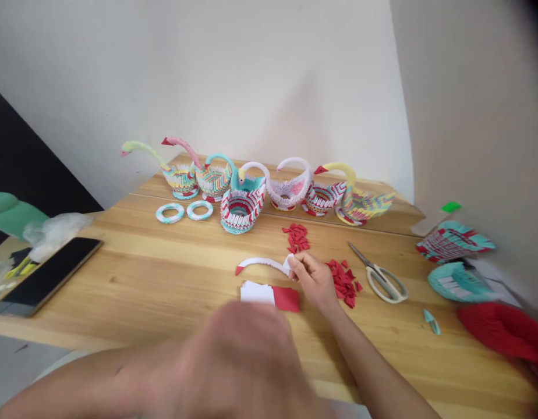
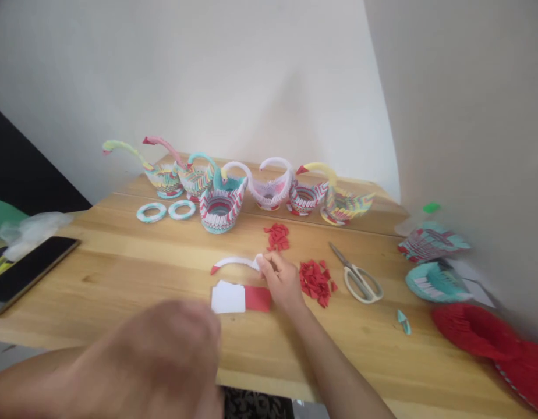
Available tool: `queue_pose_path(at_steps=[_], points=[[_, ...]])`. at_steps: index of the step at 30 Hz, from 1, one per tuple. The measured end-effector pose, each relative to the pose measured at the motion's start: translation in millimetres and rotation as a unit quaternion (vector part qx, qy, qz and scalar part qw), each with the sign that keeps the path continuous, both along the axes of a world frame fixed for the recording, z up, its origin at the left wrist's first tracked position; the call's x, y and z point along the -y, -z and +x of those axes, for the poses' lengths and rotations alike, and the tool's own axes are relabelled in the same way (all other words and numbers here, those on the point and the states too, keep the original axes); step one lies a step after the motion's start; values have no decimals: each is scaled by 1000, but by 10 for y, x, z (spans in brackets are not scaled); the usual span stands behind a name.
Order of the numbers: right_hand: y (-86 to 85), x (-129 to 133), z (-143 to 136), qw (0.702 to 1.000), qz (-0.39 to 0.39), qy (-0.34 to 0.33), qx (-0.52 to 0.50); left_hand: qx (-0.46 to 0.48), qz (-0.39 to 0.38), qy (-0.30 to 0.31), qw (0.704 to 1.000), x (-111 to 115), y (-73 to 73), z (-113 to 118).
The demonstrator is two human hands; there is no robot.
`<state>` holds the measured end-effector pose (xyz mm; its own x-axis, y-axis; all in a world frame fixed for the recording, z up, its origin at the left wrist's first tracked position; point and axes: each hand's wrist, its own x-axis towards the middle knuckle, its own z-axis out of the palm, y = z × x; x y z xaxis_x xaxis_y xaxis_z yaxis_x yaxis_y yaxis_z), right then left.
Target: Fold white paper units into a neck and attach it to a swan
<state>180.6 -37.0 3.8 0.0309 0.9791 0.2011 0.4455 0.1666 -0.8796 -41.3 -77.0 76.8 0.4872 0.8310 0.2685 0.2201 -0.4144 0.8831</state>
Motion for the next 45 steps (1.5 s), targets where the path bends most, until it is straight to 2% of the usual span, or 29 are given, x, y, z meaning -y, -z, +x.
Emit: queue_pose_path(at_steps=[2, 5, 8, 10, 13, 18, 20, 23, 27, 31, 36, 45], points=[[-20, 18, -16, 1000, 14, 0, 22, 4, -10, -11, 1000, -234, 94, 120], [-53, 42, -33, 999, 25, -6, 46, 35, -83, -69, 994, -552, 370, 329], [-64, 58, -40, 998, 27, -14, 48, 42, -137, -29, 989, -689, 607, 466], [-55, 63, -42, 998, 31, -17, 50, 54, -160, -4, 986, -693, 668, 509], [-31, 60, -36, 999, 20, -24, 39, 66, -175, -3, 982, -673, 660, 532], [-15, 7, 20, 998, -15, -15, -53, 66, -186, -10, 980, -688, 673, 521], [-18, -12, 31, 997, -21, -31, -69, 53, -181, -12, 982, -685, 687, 498], [-24, -16, 3, 996, -37, -56, -53, 20, -161, -9, 987, -660, 673, 459], [-35, 3, -61, 998, -33, -44, -40, 22, -150, -21, 988, -640, 636, 432], [-18, 3, -73, 995, -43, -19, -87, 70, -177, -16, 982, -645, 664, 443], [32, -3, -78, 994, -45, -12, -94, 113, -233, -15, 966, -652, 727, 451], [14, 7, -72, 997, -23, 3, -71, 106, -250, -28, 962, -646, 675, 436]])
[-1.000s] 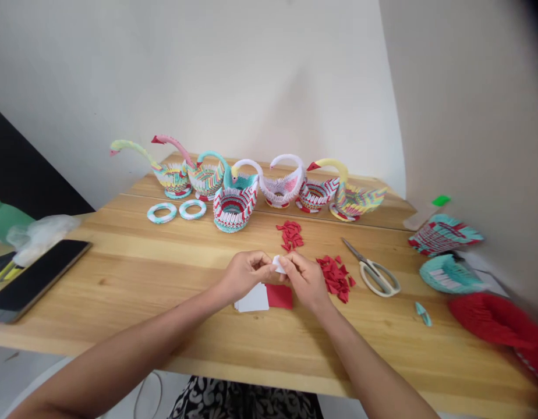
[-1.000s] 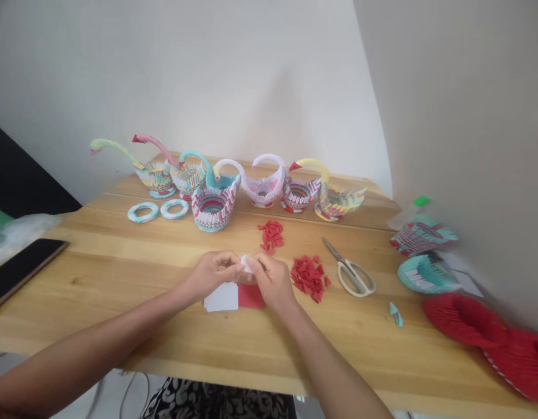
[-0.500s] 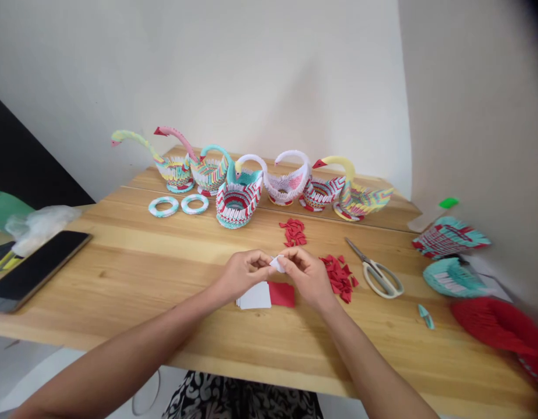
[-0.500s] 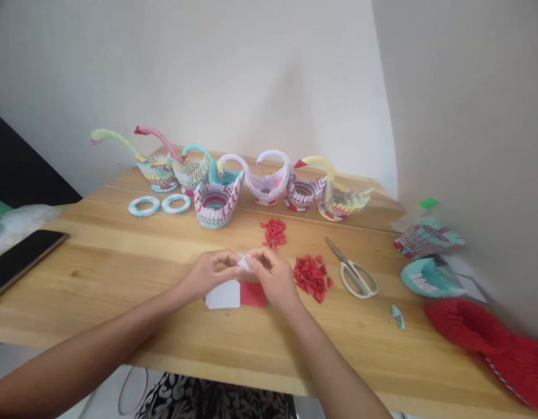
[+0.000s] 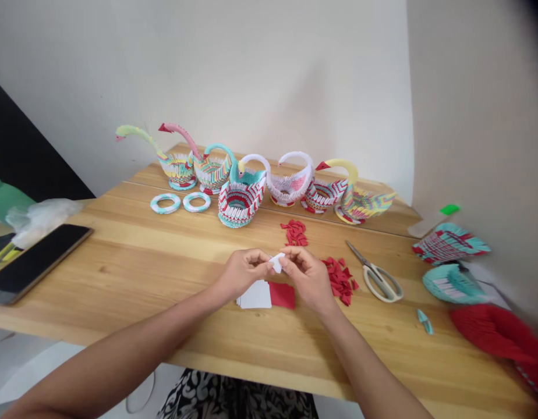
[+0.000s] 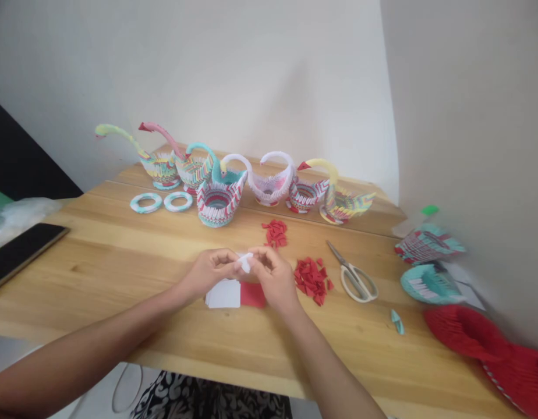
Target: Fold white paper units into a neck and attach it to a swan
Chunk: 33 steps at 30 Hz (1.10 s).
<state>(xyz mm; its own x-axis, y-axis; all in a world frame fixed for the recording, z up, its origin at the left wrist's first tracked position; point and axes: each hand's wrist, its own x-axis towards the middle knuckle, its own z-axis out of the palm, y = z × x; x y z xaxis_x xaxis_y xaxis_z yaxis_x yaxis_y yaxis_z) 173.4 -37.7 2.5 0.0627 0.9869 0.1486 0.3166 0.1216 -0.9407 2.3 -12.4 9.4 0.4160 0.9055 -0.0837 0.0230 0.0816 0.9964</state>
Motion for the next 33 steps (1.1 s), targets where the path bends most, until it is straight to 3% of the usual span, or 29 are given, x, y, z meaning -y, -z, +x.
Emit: queue_pose_path(at_steps=[14, 23, 27, 33], points=[[-39, -14, 47, 996, 24, -35, 82, 33, -12, 1, 999, -32, 68, -25], [-120, -20, 47, 988, 60, -74, 119, 6, 39, -29, 999, -50, 49, -25], [-116, -16, 39, 989, 60, -68, 115, -15, 75, -57, 995, -31, 17, -18], [-111, -23, 34, 990, 68, -50, 112, -19, 61, -39, 997, -9, -27, -17]])
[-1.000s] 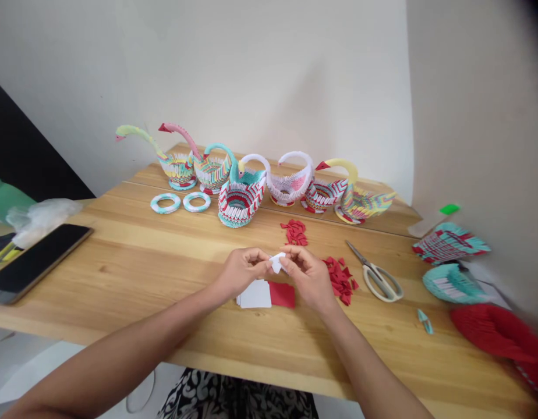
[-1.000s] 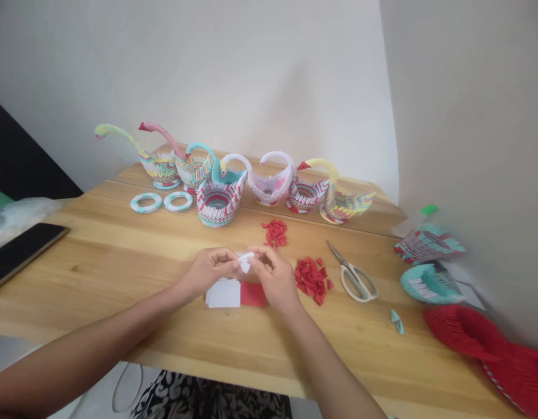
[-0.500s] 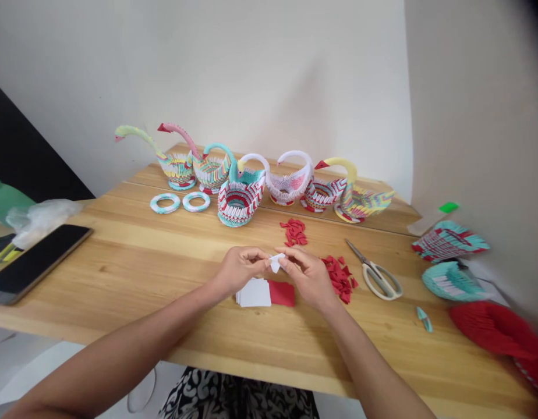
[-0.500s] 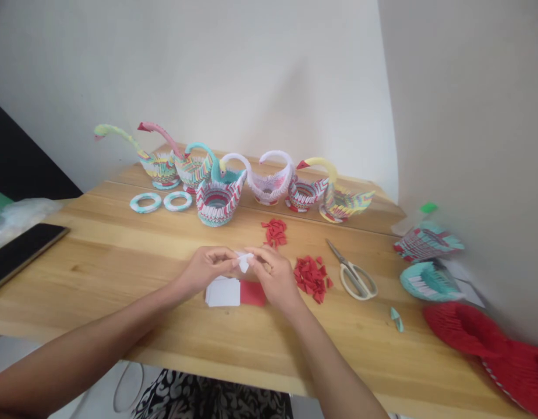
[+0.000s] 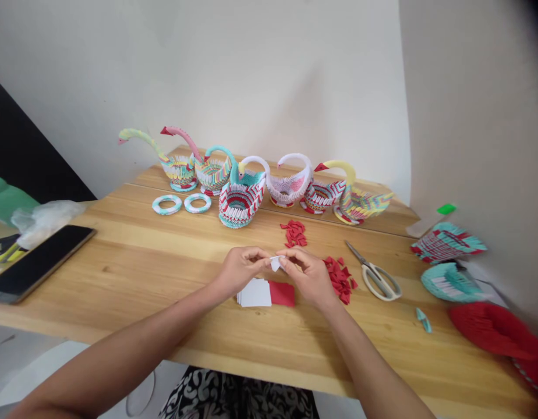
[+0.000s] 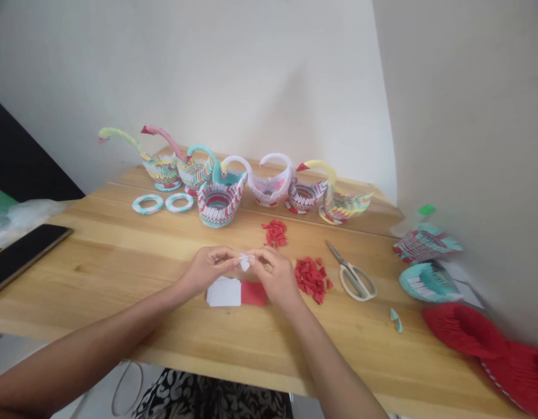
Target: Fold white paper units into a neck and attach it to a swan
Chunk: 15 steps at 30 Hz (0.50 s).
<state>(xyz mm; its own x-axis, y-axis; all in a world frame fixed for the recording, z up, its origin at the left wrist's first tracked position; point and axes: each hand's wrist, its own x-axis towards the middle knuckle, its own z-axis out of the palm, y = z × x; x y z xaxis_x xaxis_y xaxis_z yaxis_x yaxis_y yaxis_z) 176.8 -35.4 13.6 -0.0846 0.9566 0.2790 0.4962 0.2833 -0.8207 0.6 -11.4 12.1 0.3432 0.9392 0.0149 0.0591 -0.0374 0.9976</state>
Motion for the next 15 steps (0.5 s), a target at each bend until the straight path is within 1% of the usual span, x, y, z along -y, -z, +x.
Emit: queue_pose_path(at_steps=[5, 11, 15], points=[[2, -2, -2, 1000, -6, 8, 9, -5, 7, 17, 1000, -9, 22, -6], [4, 2, -24, 1000, 1, 1, 13, -19, 27, 7, 999, -33, 45, -19], [54, -10, -20, 999, -27, 12, -19, -22, 26, 8, 999, -56, 52, -31]])
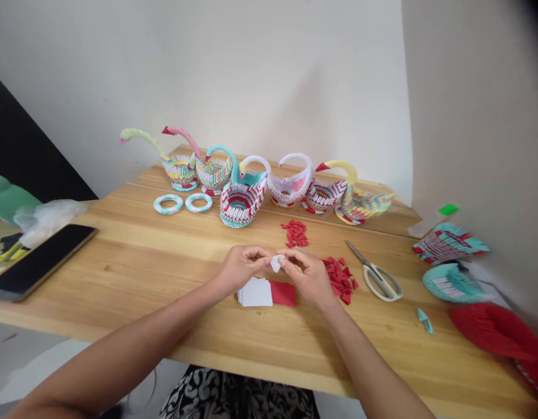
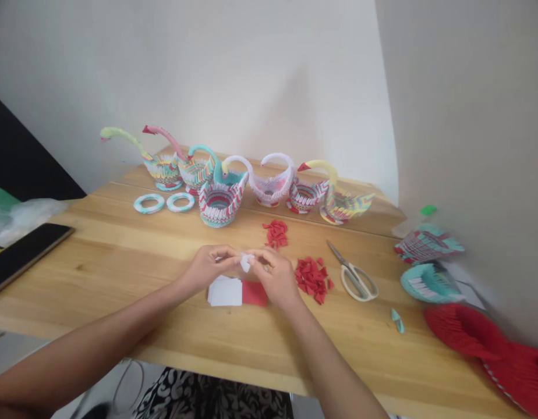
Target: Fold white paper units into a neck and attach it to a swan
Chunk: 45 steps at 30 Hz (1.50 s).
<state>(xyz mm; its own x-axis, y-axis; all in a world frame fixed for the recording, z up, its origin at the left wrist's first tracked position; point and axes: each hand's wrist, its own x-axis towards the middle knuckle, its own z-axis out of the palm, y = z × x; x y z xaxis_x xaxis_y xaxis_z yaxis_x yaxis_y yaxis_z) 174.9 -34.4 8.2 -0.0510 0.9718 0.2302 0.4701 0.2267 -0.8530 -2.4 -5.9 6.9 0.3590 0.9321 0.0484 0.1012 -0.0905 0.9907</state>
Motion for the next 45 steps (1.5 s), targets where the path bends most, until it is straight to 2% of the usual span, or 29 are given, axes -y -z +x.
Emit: queue_pose_path(at_steps=[6, 11, 17, 23, 27, 30, 35, 39, 42, 45], points=[[17, -10, 18, 996, -70, 10, -53, 9, -5, 2, 1000, 1, 34, 4], [40, 6, -13, 996, -79, -9, -45, 24, -29, 26, 999, 54, 28, 35], [90, 4, -1, 996, -72, -21, -51, -5, -21, 41, 999, 79, -7, 49], [121, -39, 14, 996, -68, -17, -54, -21, -13, 27, 999, 42, 79, 44], [172, -165, 117, 996, -65, 25, -61, -39, 18, -11, 999, -17, 135, 22], [178, -356, 199, 998, -42, 23, -33, -30, 31, -17, 999, -40, 126, 11], [25, -809, 206, 996, -62, 37, 44, -37, 35, -42, 998, -48, 92, 17], [-95, -1090, 141, 995, -90, 49, 16, -26, 26, -71, 997, -89, 118, 10], [-107, -1077, 97, 995, -87, 40, 8, -27, 26, -85, 996, -115, 135, -6], [-89, -833, 75, 999, -43, 2, 33, -25, 25, -81, 996, -108, 127, -16]])
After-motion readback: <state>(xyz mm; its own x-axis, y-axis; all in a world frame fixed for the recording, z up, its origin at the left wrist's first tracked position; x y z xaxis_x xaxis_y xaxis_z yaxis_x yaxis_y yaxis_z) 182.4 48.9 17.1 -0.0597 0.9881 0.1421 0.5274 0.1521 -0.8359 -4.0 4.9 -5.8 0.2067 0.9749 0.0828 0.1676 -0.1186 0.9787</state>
